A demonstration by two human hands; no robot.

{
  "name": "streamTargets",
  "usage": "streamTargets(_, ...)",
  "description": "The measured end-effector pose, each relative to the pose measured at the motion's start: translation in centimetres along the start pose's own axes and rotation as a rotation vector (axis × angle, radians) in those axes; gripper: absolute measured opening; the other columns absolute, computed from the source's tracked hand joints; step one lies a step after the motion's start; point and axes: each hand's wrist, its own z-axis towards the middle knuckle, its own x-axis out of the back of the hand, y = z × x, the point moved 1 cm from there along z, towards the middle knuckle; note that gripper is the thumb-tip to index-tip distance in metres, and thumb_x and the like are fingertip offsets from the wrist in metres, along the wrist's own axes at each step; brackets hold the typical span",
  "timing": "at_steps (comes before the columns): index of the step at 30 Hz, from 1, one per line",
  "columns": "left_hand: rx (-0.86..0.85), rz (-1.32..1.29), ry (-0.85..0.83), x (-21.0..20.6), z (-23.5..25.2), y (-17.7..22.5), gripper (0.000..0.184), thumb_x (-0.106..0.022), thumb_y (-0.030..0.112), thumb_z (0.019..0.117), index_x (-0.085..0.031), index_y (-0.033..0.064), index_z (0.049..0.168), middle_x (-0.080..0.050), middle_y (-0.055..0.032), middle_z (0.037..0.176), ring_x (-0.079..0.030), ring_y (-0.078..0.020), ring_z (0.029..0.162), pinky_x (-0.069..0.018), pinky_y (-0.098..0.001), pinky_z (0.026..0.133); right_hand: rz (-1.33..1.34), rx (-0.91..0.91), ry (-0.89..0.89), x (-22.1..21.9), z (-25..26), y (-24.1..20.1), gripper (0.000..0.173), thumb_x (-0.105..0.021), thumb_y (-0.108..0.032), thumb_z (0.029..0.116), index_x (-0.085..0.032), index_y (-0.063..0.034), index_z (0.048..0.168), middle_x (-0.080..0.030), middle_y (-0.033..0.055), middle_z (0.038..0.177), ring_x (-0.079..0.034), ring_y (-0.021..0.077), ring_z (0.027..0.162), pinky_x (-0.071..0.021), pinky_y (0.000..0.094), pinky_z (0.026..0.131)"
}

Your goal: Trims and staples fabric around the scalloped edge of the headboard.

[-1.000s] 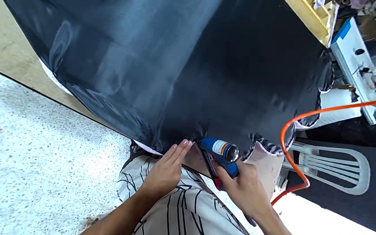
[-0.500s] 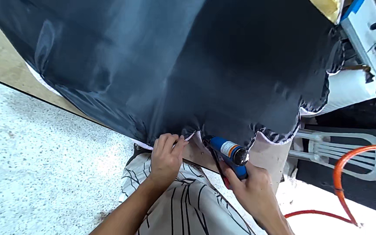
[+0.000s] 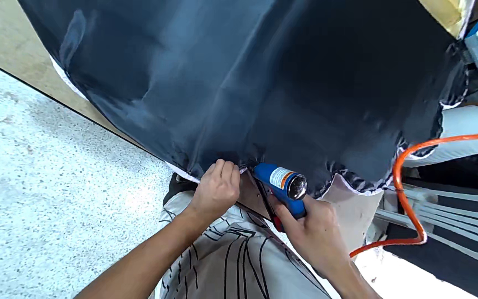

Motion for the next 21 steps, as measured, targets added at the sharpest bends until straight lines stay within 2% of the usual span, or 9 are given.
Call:
streamTargets(2, -0.028, -0.026, 0.026, 0.3, -0.2, -0.2, 0.02, -0.053, 0.005, 0.1003, -0.072, -0.0035, 0.099, -0.071, -0.0162, 0.095, -0.069, -0.0293, 0.087, -0.0592, -0.0379, 0.074, -0.007, -0.006, -0.006, -0.4, 0.6, -0.4, 0.029, -0.061, -0.054, 0.0918, -0.067, -0.0273, 0.083, -0.057, -0.0155, 0.06, -0.055, -0.0025, 0.05, -0.0466, 0.0243, 0.042)
streamTargets(4, -0.026, -0.066, 0.031, 0.4, -0.8, -0.3, 0.022, -0.054, 0.006, 0.1, -0.073, -0.0007, 0.105, -0.072, -0.0141, 0.102, -0.07, -0.0277, 0.093, -0.0584, -0.0388, 0.076, -0.013, -0.008, -0.011, -0.8, 0.8, -0.8, 0.03, -0.061, -0.053, 0.0918, -0.068, -0.0259, 0.082, -0.058, -0.0145, 0.06, -0.056, -0.002, 0.05, -0.0473, 0.0248, 0.043)
streamTargets(8, 0.027, -0.01, -0.028, -0.3, -3.0, 0.1, 0.031, -0.053, 0.01, 0.0979, -0.074, 0.0107, 0.122, -0.071, -0.007, 0.125, -0.065, -0.0255, 0.115, -0.0524, -0.0453, 0.095, -0.053, 0.016, 0.015, -2.1, -0.1, -1.2, 0.029, -0.063, -0.047, 0.0925, -0.069, -0.0208, 0.083, -0.06, -0.0113, 0.063, -0.059, 0.0003, 0.055, -0.0502, 0.026, 0.048)
streamTargets(11, 0.128, 0.004, -0.071, -0.4, -4.0, 0.0, 0.043, -0.059, 0.015, 0.094, -0.067, 0.0257, 0.135, -0.057, -0.006, 0.146, -0.048, -0.0271, 0.136, -0.0348, -0.0562, 0.108, -0.076, 0.013, 0.029, -2.8, -0.5, -1.4, 0.026, -0.064, -0.042, 0.0921, -0.069, -0.0181, 0.085, -0.063, -0.0093, 0.065, -0.061, 0.0011, 0.059, -0.0526, 0.0257, 0.051)
streamTargets(12, 0.125, 0.002, -0.112, -0.3, -4.3, -0.1, 0.047, -0.058, 0.016, 0.0946, -0.063, 0.0275, 0.14, -0.051, -0.004, 0.154, -0.042, -0.0255, 0.146, -0.0291, -0.0611, 0.113, -0.085, 0.006, 0.026, -2.9, -0.6, -1.5, 0.026, -0.064, -0.042, 0.0919, -0.069, -0.0179, 0.085, -0.063, -0.0091, 0.066, -0.062, 0.0009, 0.059, -0.0529, 0.0253, 0.052)
streamTargets(14, 0.071, -0.016, -0.202, -0.1, -5.0, -0.5, 0.053, -0.056, 0.012, 0.0954, -0.057, 0.023, 0.147, -0.04, -0.0011, 0.164, -0.033, -0.0219, 0.153, -0.0252, -0.0677, 0.118, -0.097, -0.008, 0.013, -2.8, -0.7, -1.8, 0.026, -0.063, -0.042, 0.0924, -0.07, -0.0179, 0.085, -0.064, -0.0089, 0.066, -0.063, 0.001, 0.06, -0.0536, 0.0253, 0.052)
streamTargets(15, 0.044, -0.031, -0.251, 0.2, -5.3, -0.7, 0.053, -0.055, 0.01, 0.0952, -0.058, 0.0202, 0.147, -0.036, -0.0001, 0.166, -0.03, -0.0202, 0.155, -0.0239, -0.0676, 0.119, -0.105, -0.01, 0.009, -2.7, -0.7, -2.0, 0.027, -0.063, -0.043, 0.0928, -0.069, -0.0182, 0.085, -0.063, -0.009, 0.066, -0.062, 0.001, 0.06, -0.0531, 0.0254, 0.052)
streamTargets(18, -0.026, -0.096, -0.394, 0.9, -6.0, -1.5, 0.047, -0.05, 0.007, 0.0984, -0.058, 0.0119, 0.145, -0.029, 0.0018, 0.17, -0.023, -0.0161, 0.157, -0.0244, -0.0587, 0.126, -0.098, 0.003, 0.005, -2.0, -1.0, -2.5, 0.028, -0.064, -0.044, 0.0939, -0.07, -0.0179, 0.087, -0.065, -0.0091, 0.068, -0.062, -0.0006, 0.061, -0.0529, 0.0236, 0.052)
streamTargets(21, -0.069, -0.123, -0.422, 0.9, -6.7, -2.2, 0.044, -0.046, 0.007, 0.1019, -0.058, 0.0083, 0.144, -0.031, 0.0021, 0.169, -0.025, -0.0149, 0.157, -0.0324, -0.0471, 0.126, -0.075, 0.021, 0.005, -1.9, -1.4, -3.4, 0.03, -0.065, -0.044, 0.0935, -0.071, -0.0158, 0.089, -0.066, -0.008, 0.069, -0.064, -0.0013, 0.063, -0.0538, 0.0225, 0.053)
